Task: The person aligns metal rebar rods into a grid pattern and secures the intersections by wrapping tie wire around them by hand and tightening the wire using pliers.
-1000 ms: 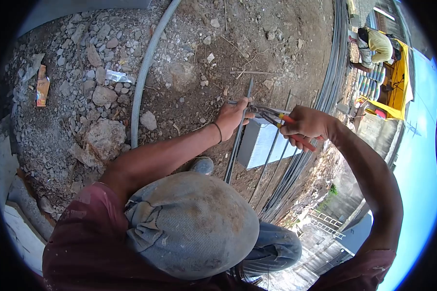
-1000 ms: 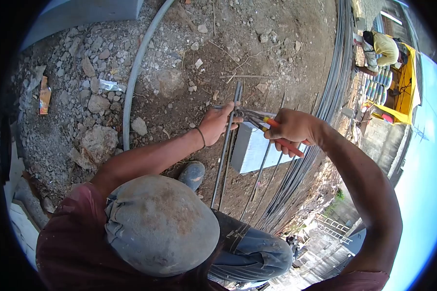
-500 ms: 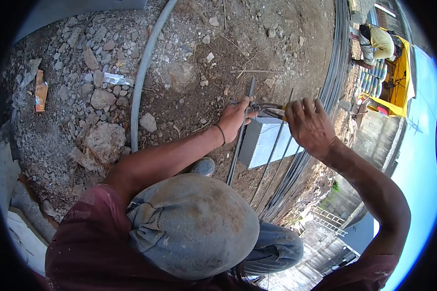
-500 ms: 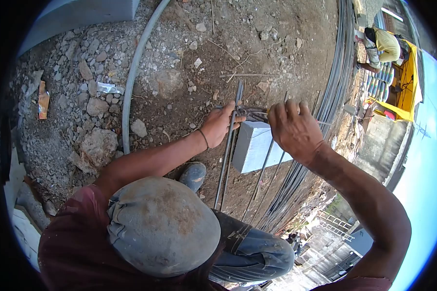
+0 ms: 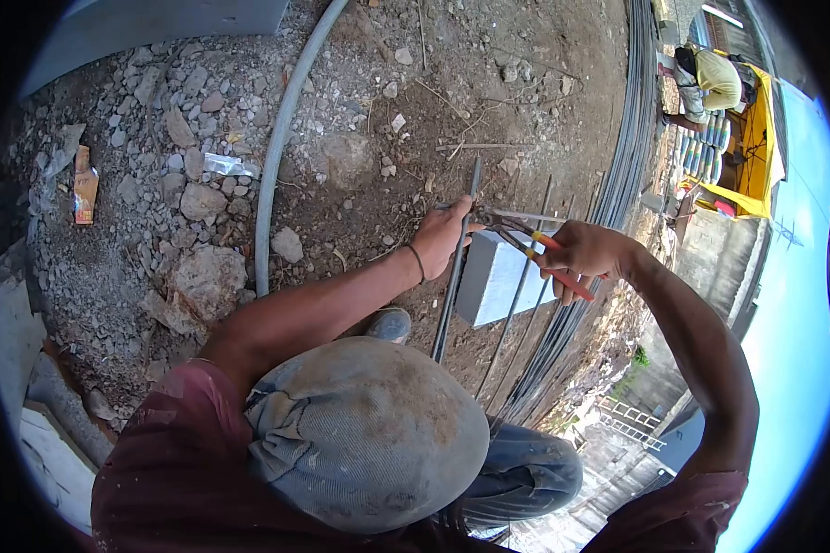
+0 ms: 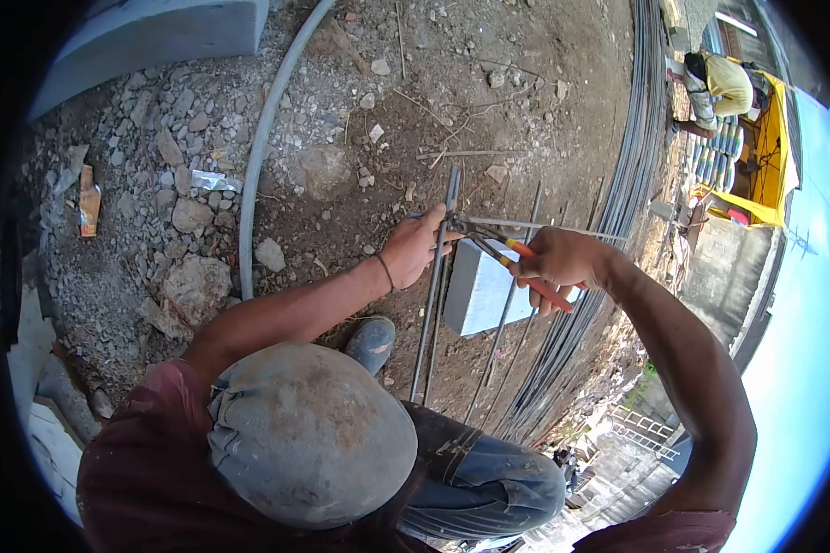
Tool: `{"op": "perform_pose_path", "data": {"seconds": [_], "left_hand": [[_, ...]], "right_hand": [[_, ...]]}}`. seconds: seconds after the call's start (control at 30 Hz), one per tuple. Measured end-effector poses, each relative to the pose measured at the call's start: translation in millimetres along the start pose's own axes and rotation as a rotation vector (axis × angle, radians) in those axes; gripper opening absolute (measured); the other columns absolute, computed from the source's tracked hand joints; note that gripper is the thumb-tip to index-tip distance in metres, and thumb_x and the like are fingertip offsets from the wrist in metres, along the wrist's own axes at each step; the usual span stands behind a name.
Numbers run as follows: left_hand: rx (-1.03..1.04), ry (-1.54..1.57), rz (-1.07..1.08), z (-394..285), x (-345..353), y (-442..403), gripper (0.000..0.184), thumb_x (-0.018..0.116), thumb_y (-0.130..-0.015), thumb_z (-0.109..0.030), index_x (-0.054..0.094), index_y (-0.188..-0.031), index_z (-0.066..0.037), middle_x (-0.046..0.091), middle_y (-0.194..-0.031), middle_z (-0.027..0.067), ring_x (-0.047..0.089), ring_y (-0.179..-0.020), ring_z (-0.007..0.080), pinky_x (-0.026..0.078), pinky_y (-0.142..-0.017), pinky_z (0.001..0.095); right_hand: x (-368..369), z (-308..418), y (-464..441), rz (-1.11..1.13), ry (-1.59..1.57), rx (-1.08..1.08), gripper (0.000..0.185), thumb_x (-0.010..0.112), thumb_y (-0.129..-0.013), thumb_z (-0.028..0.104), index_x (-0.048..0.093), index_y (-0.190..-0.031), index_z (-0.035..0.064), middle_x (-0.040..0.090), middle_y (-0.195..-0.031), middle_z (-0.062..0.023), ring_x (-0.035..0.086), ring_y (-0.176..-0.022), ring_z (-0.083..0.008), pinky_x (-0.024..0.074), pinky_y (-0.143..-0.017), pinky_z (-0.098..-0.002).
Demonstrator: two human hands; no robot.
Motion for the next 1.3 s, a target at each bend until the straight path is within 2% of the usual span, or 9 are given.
{"op": "perform_pose_path", "data": {"seconds": [0.4,0.47,0.57,0.67,1.0,1.1,1.2,1.27,1.3], "left_hand": [[-0.003,-0.012,-0.032,1,7,5,0.052,0.048,-0.108,-0.049,0.055,-0.142,-0.011,0.063,-0.121,0.0047,0.064,-0.120,0.0219,0.043,-0.108,0.0467],[0.003,-0.017,-0.033,0,8,7,0.053,0.048,-0.108,-0.050,0.054,-0.145,-0.012,0.064,-0.122,0.0050,0.063,-0.120,0.0218,0.043,-0.109,0.0468],[0.012,-0.016,-0.006,2,4,5,0.054,0.048,-0.108,-0.050,0.054,-0.147,-0.012,0.064,-0.123,0.0054,0.062,-0.120,0.0217,0.042,-0.110,0.0466],[0.023,-0.030,0.016,-6,6,5,0.054,0.049,-0.108,-0.049,0.054,-0.146,-0.011,0.064,-0.123,0.0057,0.062,-0.120,0.0221,0.043,-0.111,0.0461],[0.017,-0.039,-0.022,-3,5,6,0.054,0.049,-0.108,-0.048,0.053,-0.146,-0.010,0.064,-0.125,0.0078,0.063,-0.120,0.0246,0.043,-0.112,0.0478],[0.027,-0.021,-0.038,-2,7,5,0.054,0.048,-0.108,-0.048,0.052,-0.146,-0.010,0.064,-0.125,0.0087,0.063,-0.120,0.0255,0.043,-0.112,0.0486],[0.032,-0.037,-0.014,-4,9,8,0.054,0.048,-0.108,-0.049,0.053,-0.145,-0.010,0.064,-0.125,0.0088,0.063,-0.119,0.0248,0.043,-0.112,0.0487],[0.019,-0.023,0.000,-1,2,4,0.053,0.049,-0.108,-0.049,0.054,-0.144,-0.010,0.064,-0.125,0.0086,0.063,-0.119,0.0243,0.043,-0.112,0.0483],[0.005,-0.006,0.010,0,-1,1,0.053,0.050,-0.107,-0.049,0.055,-0.142,-0.009,0.064,-0.124,0.0084,0.063,-0.118,0.0238,0.043,-0.112,0.0480]], "right_hand": [[40,42,27,-1.054,1.643,-0.539,0.019,0.054,-0.096,0.006,0.061,-0.105,-0.0104,0.061,-0.086,-0.0134,0.066,-0.070,-0.0297,0.0580,-0.055,-0.0404],[34,38,18,-0.891,1.524,-0.360,0.022,0.057,-0.099,0.010,0.062,-0.105,-0.0113,0.064,-0.083,-0.0160,0.067,-0.067,-0.0255,0.0564,-0.048,-0.0358],[20,4,-5,0.018,-0.370,-0.042,0.034,0.063,-0.103,0.023,0.067,-0.097,-0.0106,0.070,-0.072,-0.0169,0.072,-0.056,-0.0227,0.0617,-0.052,-0.0321],[29,-19,-12,0.139,-0.518,-0.074,0.034,0.065,-0.102,0.023,0.067,-0.098,-0.0100,0.071,-0.072,-0.0156,0.072,-0.058,-0.0228,0.0623,-0.053,-0.0326],[27,20,13,-0.483,0.827,-0.025,0.025,0.062,-0.097,0.010,0.060,-0.113,-0.0092,0.067,-0.081,-0.0127,0.070,-0.072,-0.0252,0.0575,-0.064,-0.0408],[36,39,30,-0.987,1.563,-0.560,0.020,0.046,-0.103,0.006,0.062,-0.103,-0.0065,0.064,-0.079,-0.0141,0.066,-0.069,-0.0267,0.0607,-0.071,-0.0480],[15,24,4,-0.530,1.053,-0.110,0.021,0.049,-0.102,0.008,0.065,-0.097,-0.0060,0.065,-0.080,-0.0164,0.068,-0.070,-0.0236,0.0611,-0.065,-0.0431],[11,14,-10,-0.503,1.097,-0.318,0.028,0.055,-0.104,0.017,0.067,-0.096,-0.0067,0.068,-0.079,-0.0162,0.071,-0.067,-0.0209,0.0611,-0.056,-0.0367],[12,-1,-17,-0.209,0.332,-0.200,0.031,0.056,-0.105,0.020,0.067,-0.096,-0.0075,0.069,-0.075,-0.0161,0.071,-0.062,-0.0217,0.0602,-0.051,-0.0348]]}}
Point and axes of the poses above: each hand's wrist, its own y-axis away from the middle knuckle, its own x-axis out of the palm, z = x × y, the point moved 6 cm from there along -y, towards the middle knuckle
